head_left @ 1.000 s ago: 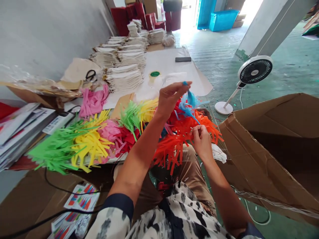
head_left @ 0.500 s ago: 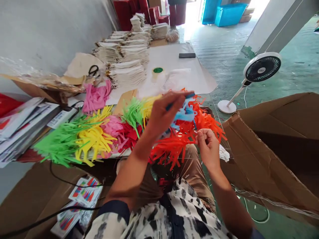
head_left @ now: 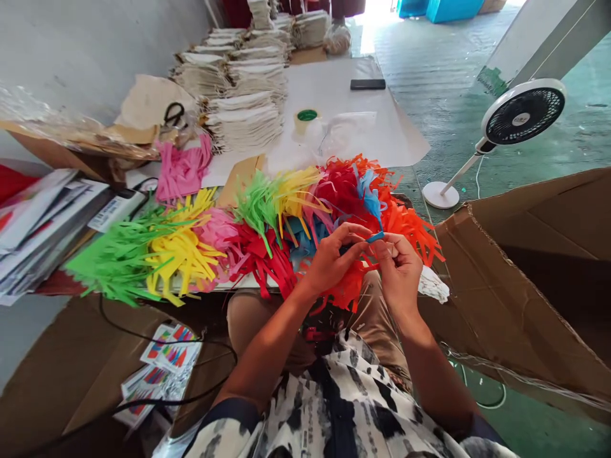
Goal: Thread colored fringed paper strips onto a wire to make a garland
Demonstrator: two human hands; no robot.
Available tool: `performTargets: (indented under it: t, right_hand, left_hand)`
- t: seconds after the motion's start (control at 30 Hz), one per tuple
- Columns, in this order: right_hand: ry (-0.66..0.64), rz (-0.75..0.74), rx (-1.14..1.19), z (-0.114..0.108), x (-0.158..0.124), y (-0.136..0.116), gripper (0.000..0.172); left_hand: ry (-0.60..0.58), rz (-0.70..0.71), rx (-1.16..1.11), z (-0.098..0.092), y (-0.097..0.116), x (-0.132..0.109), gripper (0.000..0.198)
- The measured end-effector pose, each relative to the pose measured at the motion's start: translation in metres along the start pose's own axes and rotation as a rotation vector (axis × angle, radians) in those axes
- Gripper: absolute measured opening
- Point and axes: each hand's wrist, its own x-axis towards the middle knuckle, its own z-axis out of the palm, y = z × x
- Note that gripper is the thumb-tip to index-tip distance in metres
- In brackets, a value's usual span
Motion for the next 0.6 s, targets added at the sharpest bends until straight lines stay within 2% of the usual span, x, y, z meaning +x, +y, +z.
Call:
performTargets:
  t: [0.27, 0.37, 0.53, 0.6]
  right_hand:
    - [-0.037, 0.024, 0.000, 0.002, 0.002, 0.001, 0.031]
    - [-0.033, 0.013, -0.047, 0.005, 0.002, 0.002, 0.030]
    - [0.021, 0.009, -0.126, 0.011, 0.003, -0.001, 0.026]
    - [0.039, 0.007, -0.179, 0.013, 0.003, -0.002, 0.023]
  left_hand:
    - [-0.061, -0.021, -0.032, -0.013, -0.011, -0.007, 0.031]
    - [-0.037, 0.042, 0.039, -0.014, -0.012, -0.007, 0.029]
    - [0.058, 0.219, 0.295, -0.013, -0.011, -0.010, 0.021]
    - [0.083, 0.248, 0.370, -0.012, -0.009, -0.012, 0.021]
